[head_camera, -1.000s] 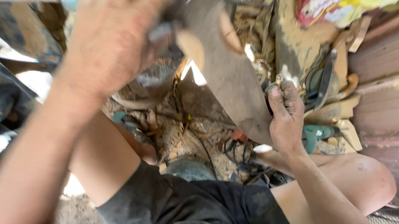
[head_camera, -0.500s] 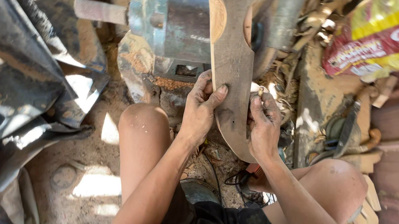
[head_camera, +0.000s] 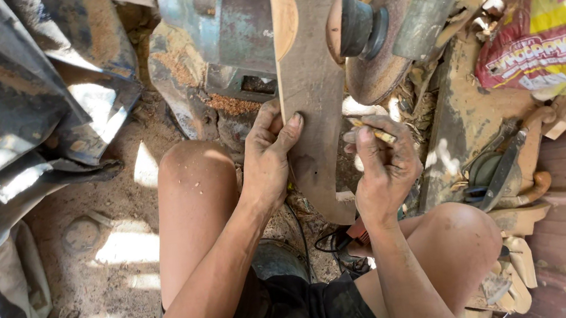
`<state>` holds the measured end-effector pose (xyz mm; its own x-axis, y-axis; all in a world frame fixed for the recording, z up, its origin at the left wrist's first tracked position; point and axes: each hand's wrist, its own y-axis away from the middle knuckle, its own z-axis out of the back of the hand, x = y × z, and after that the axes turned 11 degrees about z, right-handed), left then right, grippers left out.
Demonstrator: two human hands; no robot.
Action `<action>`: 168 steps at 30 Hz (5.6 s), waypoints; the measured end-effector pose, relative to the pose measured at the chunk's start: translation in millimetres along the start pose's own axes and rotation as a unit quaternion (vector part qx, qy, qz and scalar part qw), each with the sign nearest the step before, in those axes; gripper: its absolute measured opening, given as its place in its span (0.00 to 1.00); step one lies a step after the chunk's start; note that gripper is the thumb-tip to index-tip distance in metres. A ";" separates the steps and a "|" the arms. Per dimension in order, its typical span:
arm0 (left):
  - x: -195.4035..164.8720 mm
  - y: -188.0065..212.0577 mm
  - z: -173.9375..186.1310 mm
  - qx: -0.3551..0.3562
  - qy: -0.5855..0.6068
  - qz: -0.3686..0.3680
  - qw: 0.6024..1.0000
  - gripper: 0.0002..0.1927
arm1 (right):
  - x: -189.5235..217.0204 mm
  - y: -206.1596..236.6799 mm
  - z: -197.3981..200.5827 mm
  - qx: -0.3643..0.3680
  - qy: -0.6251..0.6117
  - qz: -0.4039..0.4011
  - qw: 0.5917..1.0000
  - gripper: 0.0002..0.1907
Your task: The person uses a cordless drill to make holes in a wooden piece, then marks the wood with a pencil. The person is sitting on the ground in a cluttered workshop.
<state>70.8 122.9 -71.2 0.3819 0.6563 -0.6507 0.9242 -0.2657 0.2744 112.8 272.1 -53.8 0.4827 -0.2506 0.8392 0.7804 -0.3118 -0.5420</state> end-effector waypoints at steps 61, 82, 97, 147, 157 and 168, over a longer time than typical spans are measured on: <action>-14.0 -16.4 -18.4 -0.096 -0.037 -0.023 0.994 0.18 | -4.5 -73.5 -24.2 0.162 0.054 0.144 0.975 0.07; -19.7 -17.6 -14.8 -0.061 -0.025 0.002 0.998 0.16 | 1.2 -78.9 -18.4 0.168 0.092 0.129 0.973 0.05; -43.0 -23.4 -3.6 -0.044 -0.204 -0.065 0.976 0.17 | 2.4 -73.9 -18.9 0.155 0.001 0.084 0.984 0.07; -33.1 -15.8 -7.8 -0.065 -0.072 -0.096 0.991 0.20 | -7.1 -83.0 -32.1 0.174 -0.019 0.070 0.982 0.07; -28.7 -23.4 -0.6 -0.062 -0.074 -0.139 0.986 0.22 | -10.2 -79.0 -25.1 0.161 0.011 0.165 0.973 0.08; -30.3 -29.4 4.9 0.008 0.084 -0.132 0.988 0.20 | 3.7 -76.4 -25.8 0.202 0.155 0.117 0.960 0.11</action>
<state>32.1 107.4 -63.0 0.1228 0.8119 -0.5707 0.9918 -0.0802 0.0993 44.7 271.3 -10.5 0.5705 -0.5504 0.6096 0.7862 0.1513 -0.5991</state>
